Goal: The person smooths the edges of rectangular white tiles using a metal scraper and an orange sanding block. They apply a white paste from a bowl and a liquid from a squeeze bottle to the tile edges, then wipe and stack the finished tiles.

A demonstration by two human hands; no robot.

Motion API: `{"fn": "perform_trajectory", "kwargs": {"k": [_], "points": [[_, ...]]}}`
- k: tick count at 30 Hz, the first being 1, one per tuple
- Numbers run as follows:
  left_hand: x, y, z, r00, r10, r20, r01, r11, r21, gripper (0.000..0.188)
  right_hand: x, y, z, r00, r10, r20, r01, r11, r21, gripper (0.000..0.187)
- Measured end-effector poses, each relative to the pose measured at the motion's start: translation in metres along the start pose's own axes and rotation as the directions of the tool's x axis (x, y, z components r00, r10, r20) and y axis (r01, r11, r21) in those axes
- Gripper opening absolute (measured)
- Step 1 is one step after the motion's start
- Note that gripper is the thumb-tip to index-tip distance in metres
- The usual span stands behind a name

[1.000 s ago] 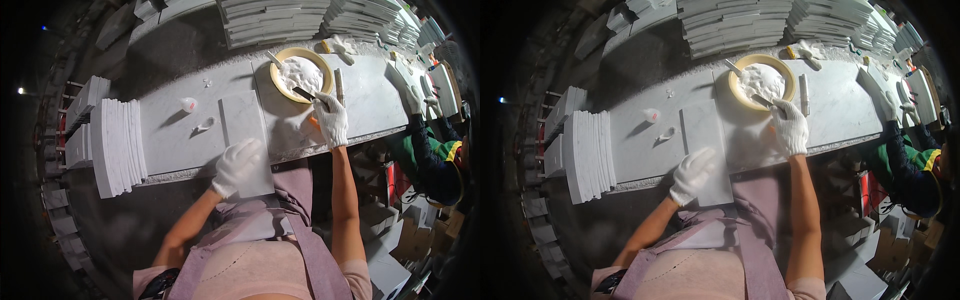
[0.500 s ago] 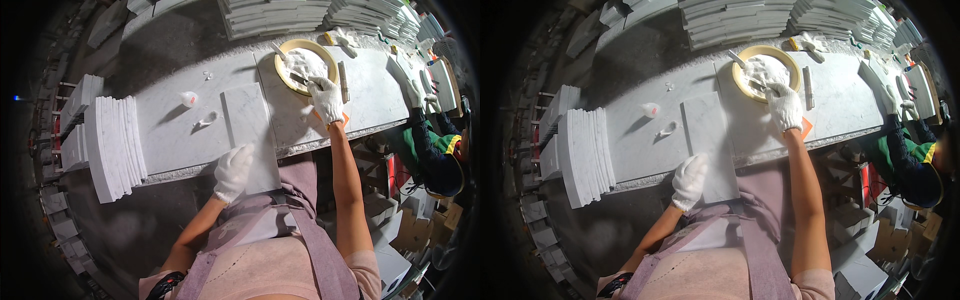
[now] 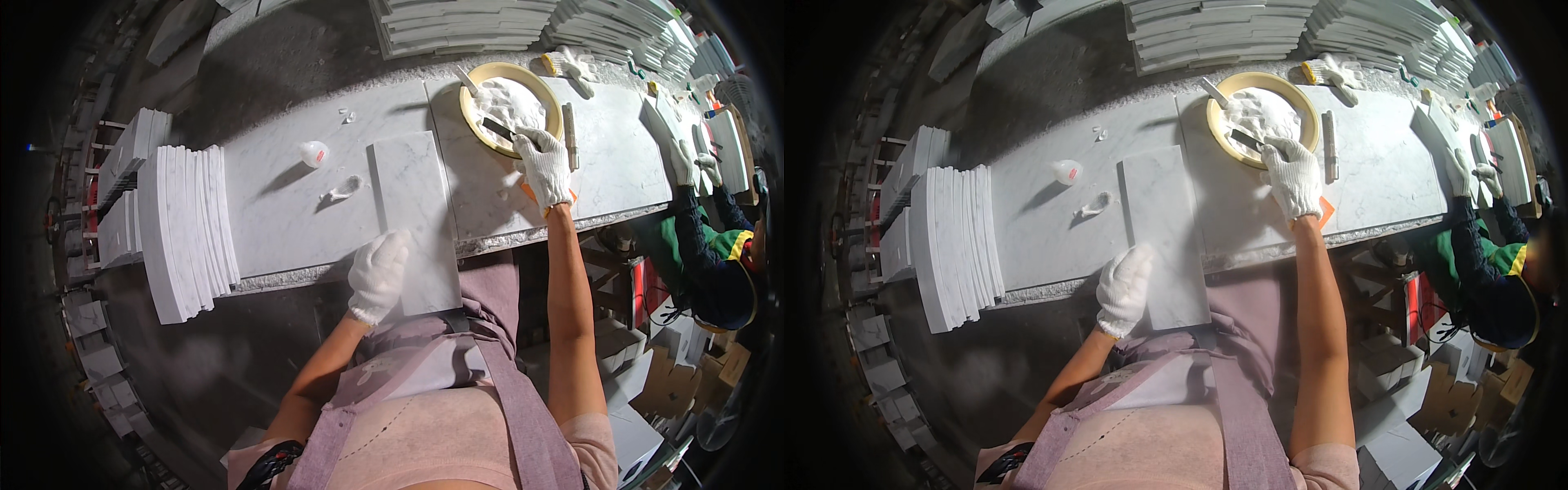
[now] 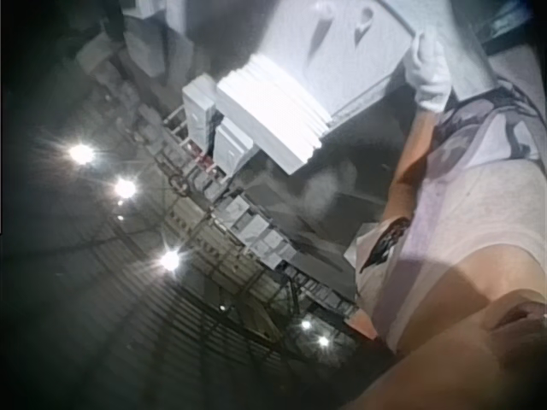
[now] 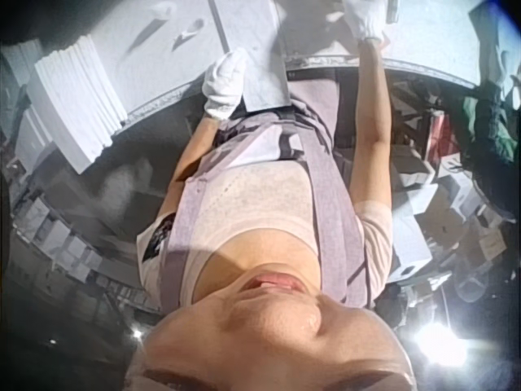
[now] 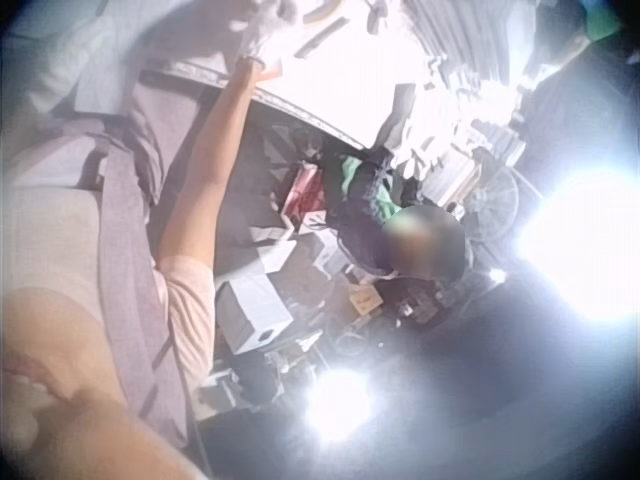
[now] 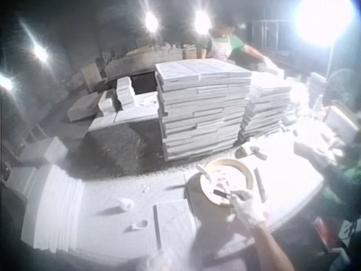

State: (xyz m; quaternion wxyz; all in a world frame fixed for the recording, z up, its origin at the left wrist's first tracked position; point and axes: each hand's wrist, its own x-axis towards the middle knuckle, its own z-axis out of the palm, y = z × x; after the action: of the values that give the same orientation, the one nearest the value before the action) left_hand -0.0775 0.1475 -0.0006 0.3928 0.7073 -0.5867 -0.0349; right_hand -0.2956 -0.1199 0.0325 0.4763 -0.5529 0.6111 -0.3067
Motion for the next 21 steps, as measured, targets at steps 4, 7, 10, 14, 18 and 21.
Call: {"fn": "perform_trajectory", "kwargs": {"k": [4, 7, 10, 14, 18, 21], "points": [[-0.004, -0.005, 0.003, 1.000, -0.012, -0.028, 0.012, 1.000, 0.002, 0.031, 0.002, 0.003, -0.001, 1.000, -0.027, -0.007, 0.027, 1.000, -0.006, 0.031], [-0.007, -0.008, 0.004, 0.999, -0.019, -0.043, 0.020, 1.000, 0.004, 0.032, 0.001, 0.005, 0.001, 0.999, -0.034, -0.031, 0.035, 0.998, 0.057, 0.033], [-0.005, -0.014, -0.001, 0.998, -0.044, -0.052, 0.046, 0.998, 0.045, 0.034, -0.006, 0.001, 0.000, 0.998, -0.054, -0.035, 0.057, 0.993, 0.106, 0.030], [0.010, -0.025, -0.008, 0.989, 0.067, -0.130, -0.048, 0.988, 0.146, 0.041, -0.034, -0.011, -0.006, 0.999, 0.021, 0.024, -0.023, 0.994, 0.109, 0.028], [0.032, -0.041, -0.010, 0.987, 0.143, -0.066, -0.113, 0.935, 0.337, 0.047, -0.071, -0.016, 0.009, 0.980, 0.124, 0.153, -0.147, 0.978, 0.145, 0.028], [0.047, -0.057, -0.009, 0.998, 0.042, -0.047, -0.016, 0.889, 0.457, 0.052, -0.087, -0.010, 0.039, 0.960, 0.175, 0.220, -0.225, 0.947, 0.227, 0.029]]}}
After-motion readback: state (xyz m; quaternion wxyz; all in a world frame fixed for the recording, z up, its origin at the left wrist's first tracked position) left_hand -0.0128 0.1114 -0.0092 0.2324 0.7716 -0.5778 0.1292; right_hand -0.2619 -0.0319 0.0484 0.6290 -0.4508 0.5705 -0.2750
